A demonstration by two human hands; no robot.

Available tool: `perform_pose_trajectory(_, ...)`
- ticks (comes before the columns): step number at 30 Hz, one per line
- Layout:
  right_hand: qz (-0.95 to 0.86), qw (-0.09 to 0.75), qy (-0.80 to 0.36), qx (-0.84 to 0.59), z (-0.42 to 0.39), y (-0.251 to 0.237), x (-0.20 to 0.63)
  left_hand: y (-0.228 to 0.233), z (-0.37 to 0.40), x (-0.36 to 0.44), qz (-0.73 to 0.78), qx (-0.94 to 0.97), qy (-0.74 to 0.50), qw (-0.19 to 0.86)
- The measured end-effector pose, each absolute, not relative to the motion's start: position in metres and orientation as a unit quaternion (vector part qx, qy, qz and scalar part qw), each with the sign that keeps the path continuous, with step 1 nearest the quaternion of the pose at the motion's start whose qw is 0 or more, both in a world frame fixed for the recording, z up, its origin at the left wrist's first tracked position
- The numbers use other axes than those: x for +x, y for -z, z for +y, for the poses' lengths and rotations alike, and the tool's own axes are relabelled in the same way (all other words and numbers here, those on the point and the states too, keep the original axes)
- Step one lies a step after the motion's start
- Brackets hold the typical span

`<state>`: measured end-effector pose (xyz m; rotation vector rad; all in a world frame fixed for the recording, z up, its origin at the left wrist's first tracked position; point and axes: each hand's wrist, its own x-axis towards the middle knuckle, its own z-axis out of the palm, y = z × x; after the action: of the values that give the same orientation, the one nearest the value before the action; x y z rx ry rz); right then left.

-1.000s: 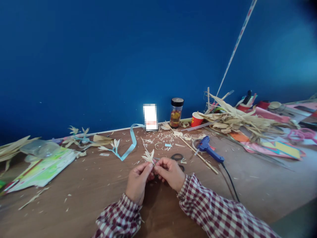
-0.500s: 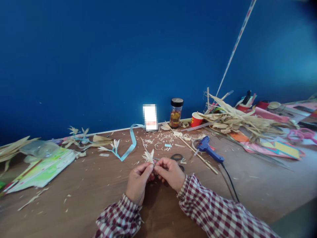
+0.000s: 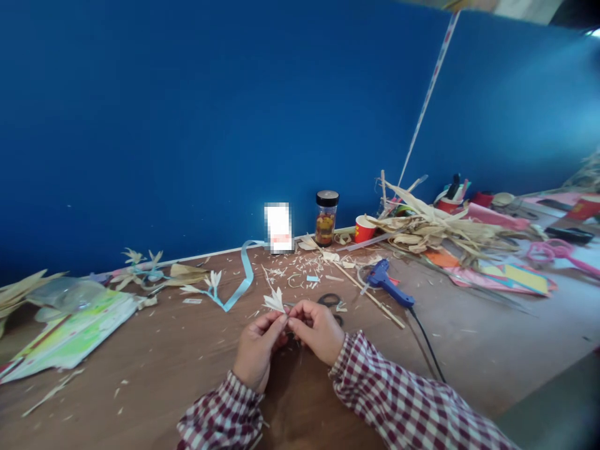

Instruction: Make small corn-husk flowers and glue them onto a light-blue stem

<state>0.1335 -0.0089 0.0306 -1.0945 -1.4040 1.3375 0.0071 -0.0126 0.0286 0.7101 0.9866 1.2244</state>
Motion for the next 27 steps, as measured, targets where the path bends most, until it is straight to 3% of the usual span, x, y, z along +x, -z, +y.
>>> perform_pose_trajectory(8,-0.660,0.348,-0.477,-0.465,-0.023,-0.026,0.148,-0.024,-0.011,0.007,0.410,0.304,-0.567,0.646)
perform_pose_trajectory(17,-0.835,0.202,-0.214,-0.465,-0.041,-0.068,0.182,-0.033,-0.008,-0.002,0.380,0.240,-0.571,0.686)
perform_pose_trajectory(22,-0.844,0.158,-0.249,-0.447,-0.057,-0.079,0.210,-0.034,-0.002,-0.012,0.372,0.202,-0.609,0.671)
perform_pose_trajectory(27,-0.789,0.171,-0.277,-0.521,-0.077,-0.073,0.274,-0.035,0.002,-0.017,0.355,0.194,-0.628,0.665)
